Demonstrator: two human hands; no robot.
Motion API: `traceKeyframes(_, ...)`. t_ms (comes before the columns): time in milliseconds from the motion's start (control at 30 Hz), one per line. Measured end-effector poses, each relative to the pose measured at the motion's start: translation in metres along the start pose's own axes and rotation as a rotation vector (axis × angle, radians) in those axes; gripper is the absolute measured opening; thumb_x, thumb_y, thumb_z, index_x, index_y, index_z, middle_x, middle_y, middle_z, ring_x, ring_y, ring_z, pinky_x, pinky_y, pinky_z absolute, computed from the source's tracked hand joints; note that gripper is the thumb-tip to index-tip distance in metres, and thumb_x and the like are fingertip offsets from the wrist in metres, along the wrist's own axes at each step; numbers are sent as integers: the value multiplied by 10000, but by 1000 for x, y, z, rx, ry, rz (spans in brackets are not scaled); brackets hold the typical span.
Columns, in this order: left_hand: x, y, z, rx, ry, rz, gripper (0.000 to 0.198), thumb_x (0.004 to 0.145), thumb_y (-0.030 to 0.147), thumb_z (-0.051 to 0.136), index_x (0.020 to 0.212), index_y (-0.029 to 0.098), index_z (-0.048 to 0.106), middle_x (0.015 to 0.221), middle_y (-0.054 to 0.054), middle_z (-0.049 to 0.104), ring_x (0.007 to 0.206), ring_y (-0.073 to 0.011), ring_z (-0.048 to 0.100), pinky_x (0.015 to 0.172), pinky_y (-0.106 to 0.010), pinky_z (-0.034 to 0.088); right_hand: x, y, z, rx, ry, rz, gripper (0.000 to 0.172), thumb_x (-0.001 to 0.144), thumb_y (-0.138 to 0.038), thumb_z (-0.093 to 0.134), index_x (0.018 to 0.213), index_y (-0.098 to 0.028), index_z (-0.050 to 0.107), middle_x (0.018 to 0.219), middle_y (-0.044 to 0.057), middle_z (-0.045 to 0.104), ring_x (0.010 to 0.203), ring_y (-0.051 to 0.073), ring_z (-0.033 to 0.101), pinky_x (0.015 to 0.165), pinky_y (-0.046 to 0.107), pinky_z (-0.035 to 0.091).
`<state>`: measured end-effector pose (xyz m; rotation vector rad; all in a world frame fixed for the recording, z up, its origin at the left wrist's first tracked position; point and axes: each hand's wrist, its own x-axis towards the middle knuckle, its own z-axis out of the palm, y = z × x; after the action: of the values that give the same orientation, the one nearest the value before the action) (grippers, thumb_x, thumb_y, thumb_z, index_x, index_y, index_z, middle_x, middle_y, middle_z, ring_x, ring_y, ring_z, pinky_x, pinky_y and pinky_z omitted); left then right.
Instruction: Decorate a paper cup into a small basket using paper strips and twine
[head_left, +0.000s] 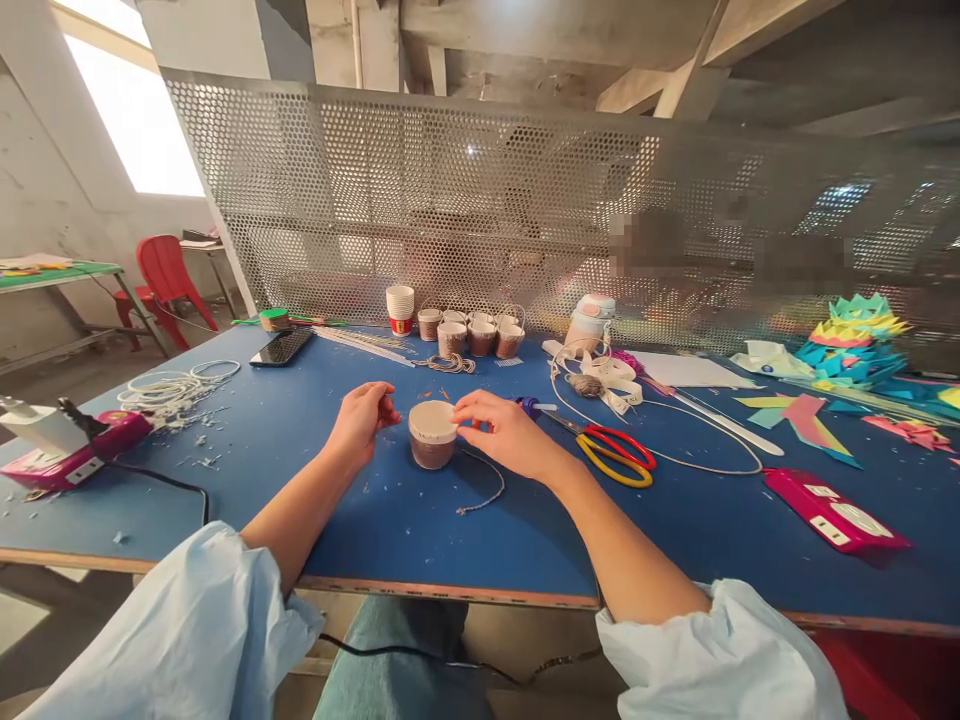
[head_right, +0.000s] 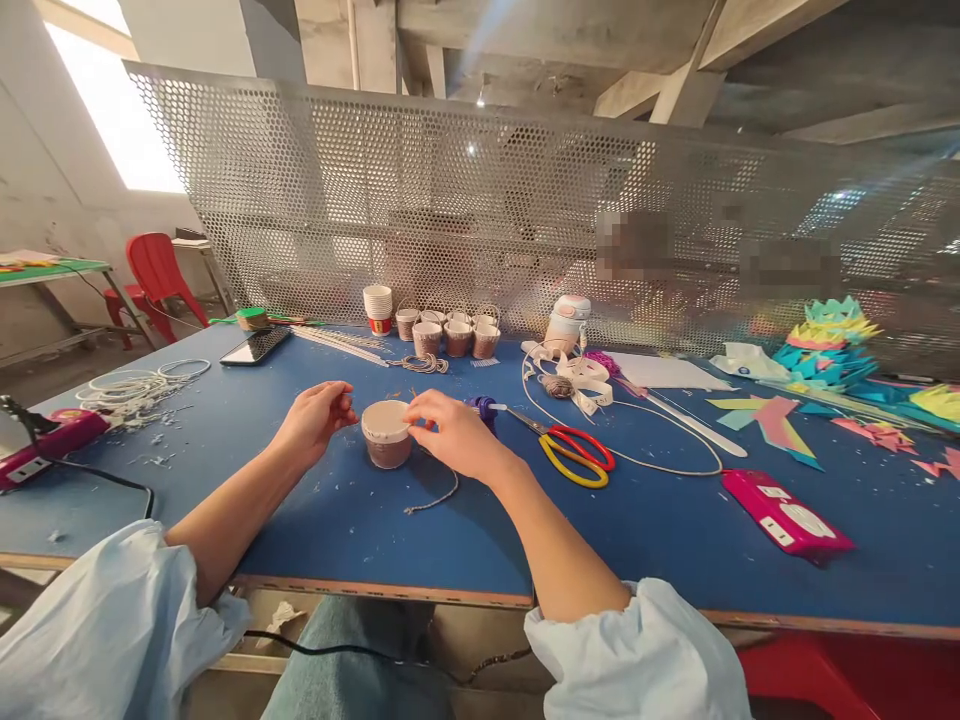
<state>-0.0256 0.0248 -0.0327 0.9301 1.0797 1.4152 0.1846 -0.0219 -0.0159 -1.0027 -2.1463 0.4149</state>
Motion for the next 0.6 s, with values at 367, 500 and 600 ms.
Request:
traceKeyframes(367,17,-7,-10,75,133,55,51,657,178,588,668,165,540,539,29,548,456,-96,500,511,-242,417,3,-10,2,87,332,38,187,891,-272,522,843,-187,681,866,44,669,706,150,596,623,268,477)
traceKeyframes(500,18,-6,-13,94,144,51,137,740,183,520,613,192,471,455,78,417,398,-86,433,470,-231,411,3,-6,7,60,329,35,191,890,-260,515,816,-177,671,835,42,664,654,142,581,615,270,473)
traceKeyframes(600,18,-5,-16,101,152,25,215,848,226,498,638,180,488,472,82,394,397,-78,413,467,-231,428,3,-4,17,23,302,10,192,896,-255,504,809,-186,661,810,35,652,659,143,577,614,264,462)
